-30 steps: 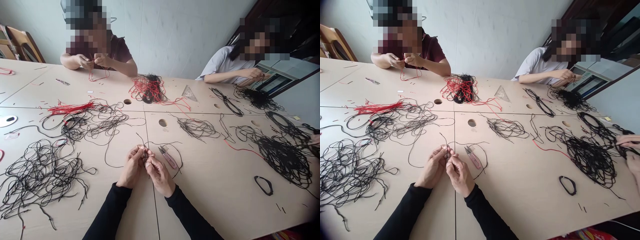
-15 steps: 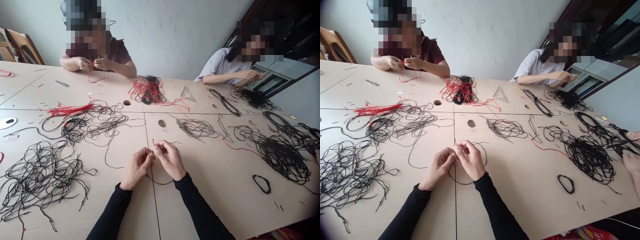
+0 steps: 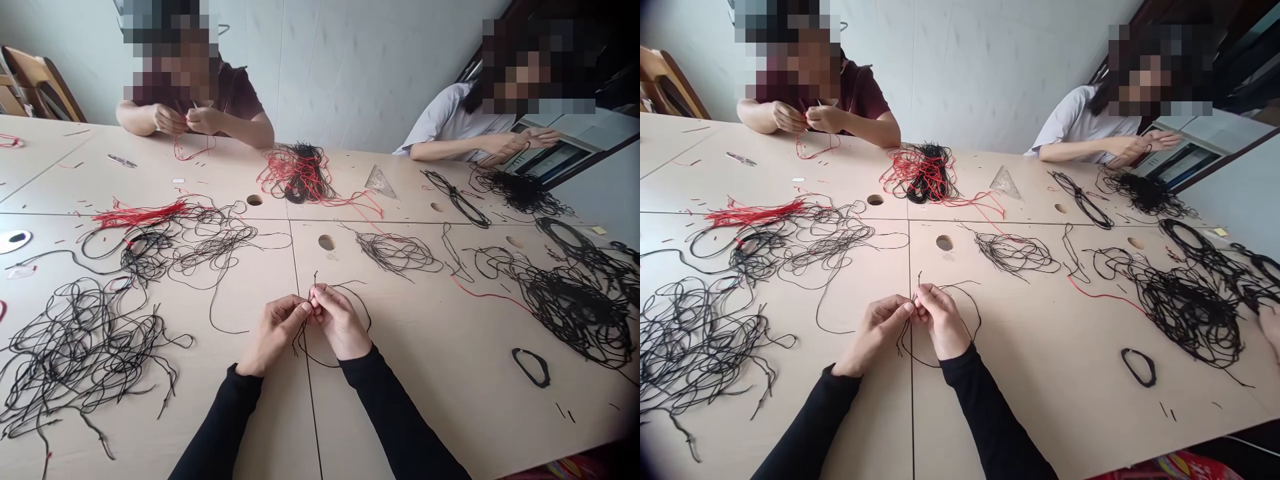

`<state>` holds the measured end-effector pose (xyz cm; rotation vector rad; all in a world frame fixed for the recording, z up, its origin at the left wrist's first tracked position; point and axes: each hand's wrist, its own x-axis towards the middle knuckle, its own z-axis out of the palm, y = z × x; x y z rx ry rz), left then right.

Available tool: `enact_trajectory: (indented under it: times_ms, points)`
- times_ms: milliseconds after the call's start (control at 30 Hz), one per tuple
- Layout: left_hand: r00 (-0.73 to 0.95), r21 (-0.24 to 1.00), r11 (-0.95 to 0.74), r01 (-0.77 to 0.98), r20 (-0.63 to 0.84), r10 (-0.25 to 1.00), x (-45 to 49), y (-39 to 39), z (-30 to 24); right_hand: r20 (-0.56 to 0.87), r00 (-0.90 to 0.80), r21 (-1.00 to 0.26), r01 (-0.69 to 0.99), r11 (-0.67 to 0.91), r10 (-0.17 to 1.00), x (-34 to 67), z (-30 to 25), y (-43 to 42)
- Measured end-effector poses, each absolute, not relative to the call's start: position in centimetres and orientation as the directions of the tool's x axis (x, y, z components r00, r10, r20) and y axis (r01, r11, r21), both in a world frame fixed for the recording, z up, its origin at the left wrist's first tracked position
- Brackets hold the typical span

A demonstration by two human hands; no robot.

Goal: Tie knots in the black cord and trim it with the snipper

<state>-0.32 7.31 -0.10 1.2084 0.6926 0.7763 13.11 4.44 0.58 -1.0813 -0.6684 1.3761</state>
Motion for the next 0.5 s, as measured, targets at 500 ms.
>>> enact_trajectory:
  times_ms: [500]
  points:
    - [0.645,0.94,0.282,-0.194,-0.094,0.758,-0.47,7.89,-0.47,-0.486,0.049,-0.466,-0.859,-0.211,0.873,12.55,0.16,4.22]
